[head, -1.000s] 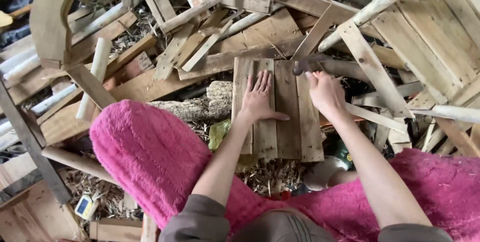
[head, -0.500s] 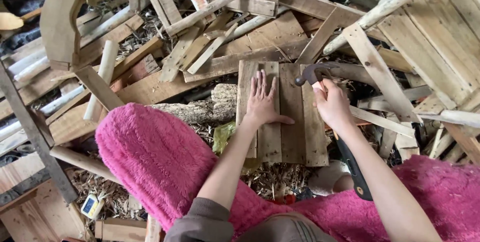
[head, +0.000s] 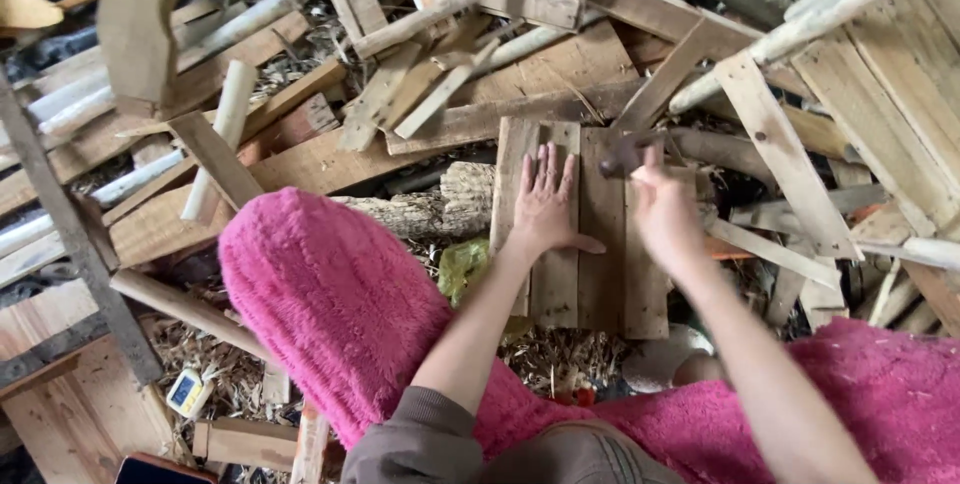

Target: Hammering nails into wooden boards to assemble a small structure

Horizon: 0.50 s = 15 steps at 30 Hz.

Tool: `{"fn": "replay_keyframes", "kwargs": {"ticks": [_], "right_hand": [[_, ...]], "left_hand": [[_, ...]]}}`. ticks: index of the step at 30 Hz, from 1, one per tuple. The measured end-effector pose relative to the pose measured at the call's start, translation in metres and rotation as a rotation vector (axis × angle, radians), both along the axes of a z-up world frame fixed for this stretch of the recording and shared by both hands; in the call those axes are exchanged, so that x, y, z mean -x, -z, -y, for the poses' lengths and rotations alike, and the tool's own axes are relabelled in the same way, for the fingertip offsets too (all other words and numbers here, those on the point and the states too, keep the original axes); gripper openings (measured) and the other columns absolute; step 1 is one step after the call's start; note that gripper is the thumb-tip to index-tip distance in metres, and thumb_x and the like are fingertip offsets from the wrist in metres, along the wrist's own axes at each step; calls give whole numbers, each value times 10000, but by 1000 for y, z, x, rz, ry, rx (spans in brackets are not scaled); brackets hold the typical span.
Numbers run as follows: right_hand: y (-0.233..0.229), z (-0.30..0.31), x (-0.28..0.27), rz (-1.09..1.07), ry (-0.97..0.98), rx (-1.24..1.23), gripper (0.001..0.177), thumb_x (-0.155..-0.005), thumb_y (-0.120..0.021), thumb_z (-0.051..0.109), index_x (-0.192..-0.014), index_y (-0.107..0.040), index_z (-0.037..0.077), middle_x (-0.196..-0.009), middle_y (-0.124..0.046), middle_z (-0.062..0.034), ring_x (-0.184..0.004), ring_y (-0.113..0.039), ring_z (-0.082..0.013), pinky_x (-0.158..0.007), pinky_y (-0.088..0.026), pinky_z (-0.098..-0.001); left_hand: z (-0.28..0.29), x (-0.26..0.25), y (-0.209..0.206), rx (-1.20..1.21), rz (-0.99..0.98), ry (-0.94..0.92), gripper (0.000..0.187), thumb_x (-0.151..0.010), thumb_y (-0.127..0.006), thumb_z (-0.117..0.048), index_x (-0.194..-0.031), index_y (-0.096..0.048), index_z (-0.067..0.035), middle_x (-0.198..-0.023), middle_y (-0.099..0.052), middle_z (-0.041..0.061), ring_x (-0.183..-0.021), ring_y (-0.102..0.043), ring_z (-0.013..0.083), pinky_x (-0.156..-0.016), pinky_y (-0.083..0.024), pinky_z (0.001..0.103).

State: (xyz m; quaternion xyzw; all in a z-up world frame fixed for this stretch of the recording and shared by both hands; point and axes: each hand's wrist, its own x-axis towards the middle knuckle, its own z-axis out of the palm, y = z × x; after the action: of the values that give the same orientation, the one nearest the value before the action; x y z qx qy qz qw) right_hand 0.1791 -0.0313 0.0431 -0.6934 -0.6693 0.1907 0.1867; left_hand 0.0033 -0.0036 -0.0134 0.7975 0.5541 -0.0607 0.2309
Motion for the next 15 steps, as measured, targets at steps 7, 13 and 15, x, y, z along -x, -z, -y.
{"fn": "replay_keyframes", "kwargs": {"ticks": [7, 13, 15], "right_hand": [[-81, -10, 0, -81, -28, -238, 498, -1035, -557, -73, -1522, -456, -86, -1011, -673, -292, -754, -563, -344, -606, -437, -398], [-8, 29, 15, -83, 99, 46, 279, -1102, -445, 273, -1097, -658, 93, -869, -601, -78, -711, -534, -205, -592, -450, -338], [-19, 24, 17, 123, 50, -47, 263, -1032, -627, 268, -1224, -748, 135, -1095, -753, -152, -983, -726, -312, -815, -593, -438]], "left_hand": [[7, -2, 4, 11, 26, -7, 1622, -454, -671, -977, -1639, -60, -54, -1697, -57, 262, -1593, -41, 362, -1288, 120, 529], [11, -2, -1, -39, -40, -1, 1671, -421, -589, -1035, -1629, -41, -18, -1705, -110, 211, -1599, -44, 321, -1289, 118, 492], [10, -1, -3, -48, -99, -7, 1662, -416, -578, -1030, -1628, -50, -23, -1709, -120, 186, -1599, -53, 305, -1296, 114, 478]]}}
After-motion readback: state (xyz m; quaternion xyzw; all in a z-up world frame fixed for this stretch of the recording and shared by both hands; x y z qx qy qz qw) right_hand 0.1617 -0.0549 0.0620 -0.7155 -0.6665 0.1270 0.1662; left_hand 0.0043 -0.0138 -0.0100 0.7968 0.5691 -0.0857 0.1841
